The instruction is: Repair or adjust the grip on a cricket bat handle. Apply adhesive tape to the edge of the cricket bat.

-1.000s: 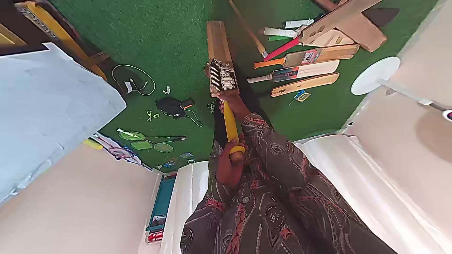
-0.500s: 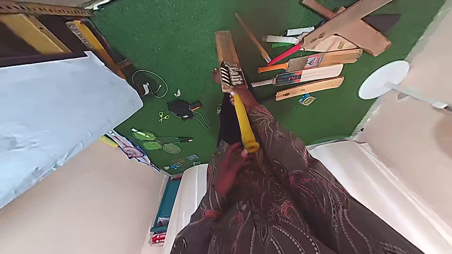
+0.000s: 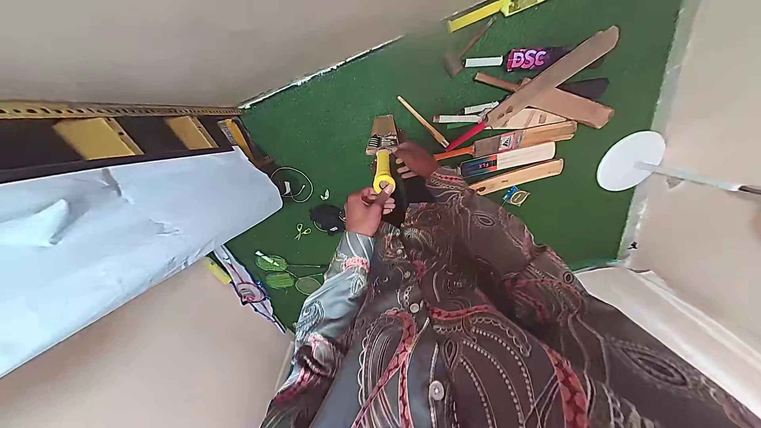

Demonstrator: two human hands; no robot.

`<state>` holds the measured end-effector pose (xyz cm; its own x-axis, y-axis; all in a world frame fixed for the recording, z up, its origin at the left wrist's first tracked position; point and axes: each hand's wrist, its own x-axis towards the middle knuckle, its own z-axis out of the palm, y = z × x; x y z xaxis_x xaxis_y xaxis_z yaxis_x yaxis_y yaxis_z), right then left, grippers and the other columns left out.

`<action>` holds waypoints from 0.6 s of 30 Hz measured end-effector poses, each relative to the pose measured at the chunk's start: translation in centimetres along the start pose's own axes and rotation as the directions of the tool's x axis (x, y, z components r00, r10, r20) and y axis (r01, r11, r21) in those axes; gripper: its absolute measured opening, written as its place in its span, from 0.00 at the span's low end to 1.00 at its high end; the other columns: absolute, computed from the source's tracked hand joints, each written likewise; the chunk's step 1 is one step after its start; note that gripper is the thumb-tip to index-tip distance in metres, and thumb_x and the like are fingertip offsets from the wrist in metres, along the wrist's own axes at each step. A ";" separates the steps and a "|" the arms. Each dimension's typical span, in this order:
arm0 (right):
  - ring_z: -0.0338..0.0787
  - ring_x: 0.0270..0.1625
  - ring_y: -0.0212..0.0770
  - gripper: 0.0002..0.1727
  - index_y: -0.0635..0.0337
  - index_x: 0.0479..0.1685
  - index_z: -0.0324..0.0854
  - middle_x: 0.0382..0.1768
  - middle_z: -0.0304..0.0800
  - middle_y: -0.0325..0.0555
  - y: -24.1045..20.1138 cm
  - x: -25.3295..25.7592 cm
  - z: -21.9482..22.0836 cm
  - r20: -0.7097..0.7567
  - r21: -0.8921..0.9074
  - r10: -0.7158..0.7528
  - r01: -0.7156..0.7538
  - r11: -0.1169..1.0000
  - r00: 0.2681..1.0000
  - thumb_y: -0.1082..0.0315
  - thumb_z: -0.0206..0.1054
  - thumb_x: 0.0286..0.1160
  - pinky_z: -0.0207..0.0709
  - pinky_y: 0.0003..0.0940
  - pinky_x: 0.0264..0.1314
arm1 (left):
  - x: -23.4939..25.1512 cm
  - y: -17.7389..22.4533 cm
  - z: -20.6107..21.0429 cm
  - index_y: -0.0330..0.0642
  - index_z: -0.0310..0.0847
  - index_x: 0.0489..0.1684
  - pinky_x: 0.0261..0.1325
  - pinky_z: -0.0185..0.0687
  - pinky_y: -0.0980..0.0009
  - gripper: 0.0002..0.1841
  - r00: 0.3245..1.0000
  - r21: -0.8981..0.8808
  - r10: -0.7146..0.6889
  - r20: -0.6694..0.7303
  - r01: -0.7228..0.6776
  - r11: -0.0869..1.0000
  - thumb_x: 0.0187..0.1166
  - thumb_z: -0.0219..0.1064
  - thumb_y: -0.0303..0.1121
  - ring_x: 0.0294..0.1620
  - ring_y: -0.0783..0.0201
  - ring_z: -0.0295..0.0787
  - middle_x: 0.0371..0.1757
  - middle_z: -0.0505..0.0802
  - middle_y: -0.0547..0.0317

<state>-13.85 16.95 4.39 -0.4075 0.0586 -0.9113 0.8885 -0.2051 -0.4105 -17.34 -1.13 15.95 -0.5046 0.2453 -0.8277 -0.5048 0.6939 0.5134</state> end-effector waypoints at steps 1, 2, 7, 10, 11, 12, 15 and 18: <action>0.93 0.57 0.52 0.27 0.57 0.81 0.70 0.66 0.85 0.59 -0.7 -2.1 -0.5 0.011 0.016 -0.044 0.044 0.999 0.999 0.50 0.53 0.93 0.89 0.50 0.56 | -0.1 0.4 -0.5 0.35 0.87 0.43 0.48 0.96 0.60 0.21 1.000 0.090 0.008 -0.022 -0.006 0.996 0.81 0.71 0.49 0.34 0.62 0.98 0.33 0.97 0.54; 0.93 0.57 0.50 0.25 0.57 0.79 0.72 0.66 0.86 0.57 -1.4 -4.3 -1.0 0.034 0.037 -0.098 0.096 0.995 0.995 0.52 0.53 0.93 0.88 0.48 0.57 | -0.1 0.8 -0.8 0.35 0.87 0.43 0.49 0.96 0.58 0.22 0.999 0.160 0.018 -0.044 -0.011 0.987 0.81 0.71 0.51 0.34 0.62 0.98 0.33 0.97 0.55; 0.95 0.56 0.49 0.23 0.60 0.76 0.77 0.65 0.88 0.57 -2.0 -9.8 -0.4 0.121 0.106 -0.318 0.306 0.946 0.940 0.56 0.55 0.93 0.91 0.47 0.57 | 0.3 2.6 -2.1 0.32 0.82 0.59 0.56 0.93 0.55 0.20 0.994 0.308 0.100 0.043 -0.108 0.945 0.94 0.52 0.42 0.41 0.58 0.97 0.45 0.97 0.49; 0.95 0.54 0.50 0.23 0.65 0.76 0.75 0.65 0.86 0.61 -1.7 -10.1 1.8 0.027 0.173 -0.366 0.356 0.918 0.930 0.59 0.58 0.92 0.92 0.47 0.55 | 1.1 2.8 -2.9 0.30 0.83 0.57 0.56 0.93 0.53 0.18 0.982 0.332 0.164 0.094 -0.186 0.925 0.94 0.52 0.37 0.42 0.55 0.98 0.46 0.96 0.44; 0.95 0.54 0.50 0.24 0.66 0.76 0.75 0.67 0.85 0.61 -1.6 -10.4 2.5 -0.022 0.212 -0.366 0.362 0.908 0.931 0.59 0.60 0.91 0.92 0.46 0.55 | 1.5 2.8 -3.2 0.31 0.84 0.56 0.57 0.93 0.53 0.17 0.979 0.343 0.176 0.107 -0.202 0.917 0.92 0.55 0.38 0.43 0.55 0.97 0.46 0.96 0.44; 0.96 0.53 0.50 0.25 0.65 0.76 0.74 0.66 0.85 0.60 -1.6 -10.5 3.1 -0.079 0.231 -0.355 0.363 0.903 0.932 0.59 0.63 0.88 0.93 0.46 0.53 | 1.9 2.7 -3.4 0.33 0.85 0.55 0.59 0.92 0.52 0.16 0.974 0.363 0.186 0.125 -0.220 0.906 0.90 0.59 0.38 0.45 0.54 0.97 0.47 0.95 0.44; 0.97 0.48 0.51 0.30 0.65 0.75 0.71 0.60 0.85 0.61 -1.3 -10.4 4.4 -0.226 0.182 -0.321 0.363 0.914 0.920 0.59 0.74 0.79 0.95 0.47 0.49 | 2.8 2.8 -4.0 0.36 0.88 0.57 0.67 0.85 0.47 0.14 0.944 0.408 0.221 0.247 -0.308 0.859 0.85 0.65 0.35 0.53 0.49 0.94 0.52 0.94 0.41; 0.96 0.45 0.51 0.29 0.69 0.69 0.75 0.53 0.87 0.61 -1.4 -10.1 3.3 -0.308 0.080 -0.361 0.402 0.912 0.880 0.64 0.79 0.72 0.95 0.49 0.51 | 3.3 3.2 -3.0 0.31 0.86 0.59 0.62 0.87 0.53 0.15 0.936 0.269 0.202 0.288 -0.281 0.921 0.88 0.61 0.34 0.49 0.54 0.93 0.50 0.94 0.41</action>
<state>-11.62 13.38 14.30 -0.6145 0.4267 -0.6636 0.6298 -0.2412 -0.7383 -22.77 -0.14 15.57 -0.3722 0.5647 -0.7366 -0.1352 0.7522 0.6449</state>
